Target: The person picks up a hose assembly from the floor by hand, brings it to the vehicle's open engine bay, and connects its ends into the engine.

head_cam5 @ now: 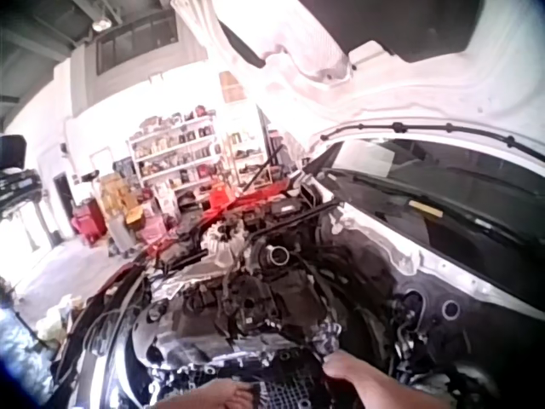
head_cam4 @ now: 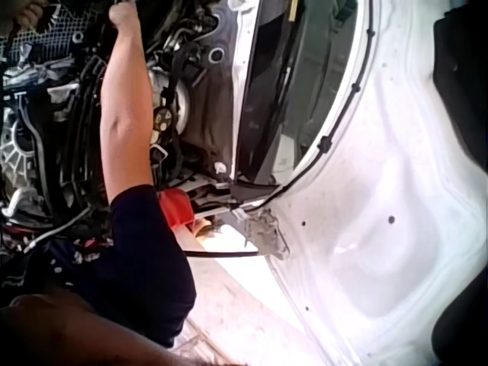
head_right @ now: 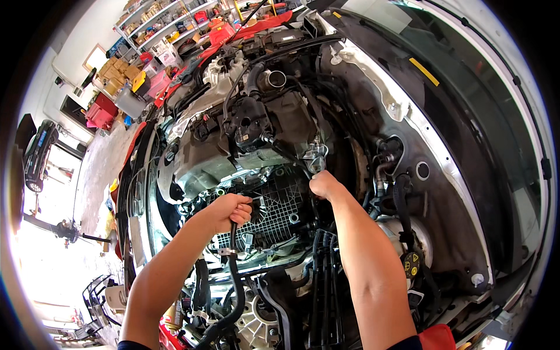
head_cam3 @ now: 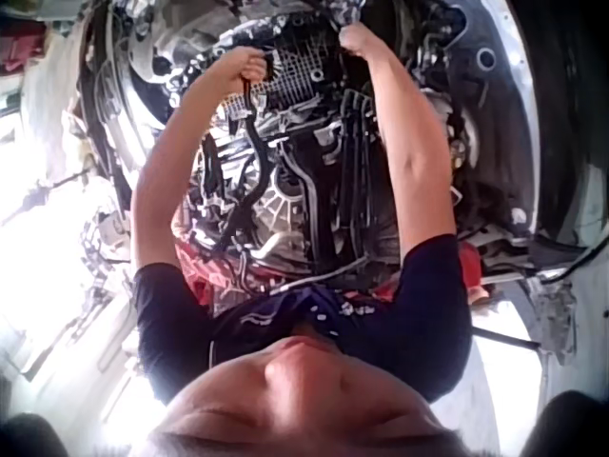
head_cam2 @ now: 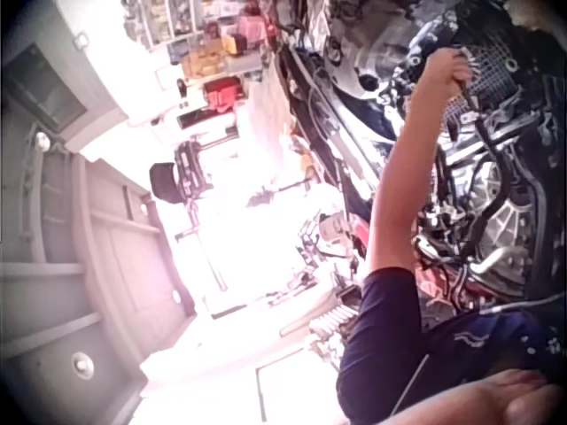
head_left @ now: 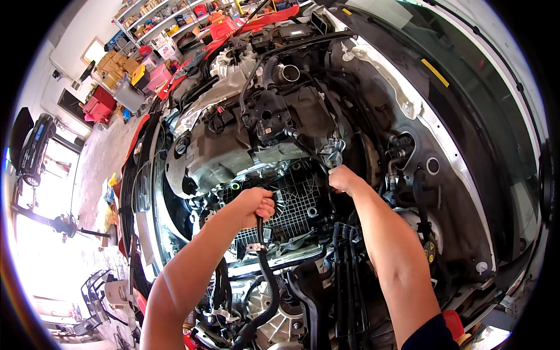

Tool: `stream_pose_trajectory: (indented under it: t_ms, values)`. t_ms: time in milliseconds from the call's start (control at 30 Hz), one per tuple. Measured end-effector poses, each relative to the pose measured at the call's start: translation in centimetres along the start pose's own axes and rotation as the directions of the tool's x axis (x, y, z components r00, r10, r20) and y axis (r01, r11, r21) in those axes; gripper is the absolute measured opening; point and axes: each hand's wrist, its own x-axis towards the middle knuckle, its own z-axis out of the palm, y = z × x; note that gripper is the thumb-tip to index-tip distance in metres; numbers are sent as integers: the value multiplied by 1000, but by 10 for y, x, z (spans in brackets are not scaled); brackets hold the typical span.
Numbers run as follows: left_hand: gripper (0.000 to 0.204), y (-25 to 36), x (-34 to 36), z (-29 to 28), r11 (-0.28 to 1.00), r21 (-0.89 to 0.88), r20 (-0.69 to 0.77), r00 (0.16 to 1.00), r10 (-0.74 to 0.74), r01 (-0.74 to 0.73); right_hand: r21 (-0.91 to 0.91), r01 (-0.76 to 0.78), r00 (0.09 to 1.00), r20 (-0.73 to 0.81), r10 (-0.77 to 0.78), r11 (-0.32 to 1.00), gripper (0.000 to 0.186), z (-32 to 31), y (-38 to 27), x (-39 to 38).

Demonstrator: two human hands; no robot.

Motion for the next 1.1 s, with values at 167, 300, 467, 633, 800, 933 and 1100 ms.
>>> stream_pose_trajectory:
  t_ms: [167, 300, 467, 633, 800, 933, 1100]
  values:
    - [32, 6, -3, -8, 999, -31, 28, 1000, -13, 14, 58, -14, 999, 35, 12, 998, 18, -1, -25, -11]
    - [30, -6, -3, 7, 999, 7, 24, 999, 32, -32, 232, -130, 991, 31, 126, 964, 20, 3, -19, -11]
    - [28, -29, 2, 33, 979, -133, -7, 988, 155, -154, 159, -98, 993, 77, 87, 982, 21, -1, -15, -3]
    - [25, -31, -14, 28, 951, -212, -41, 974, 221, -225, 212, -101, 994, -13, 106, 972, 24, 6, -26, -11]
    - [25, -22, -31, 1, 974, -125, -143, 975, 169, -187, 156, -85, 994, -58, 95, 984, 28, 6, -20, -4]
    - [21, -10, -55, -9, 996, -87, -31, 1000, 5, -8, -149, -17, 988, -153, -6, 989, 35, 2, -41, -25]
    - [37, -28, -101, -26, 964, -228, 365, 930, -47, 138, -455, -46, 998, -55, 24, 889, 40, -29, -102, -83]
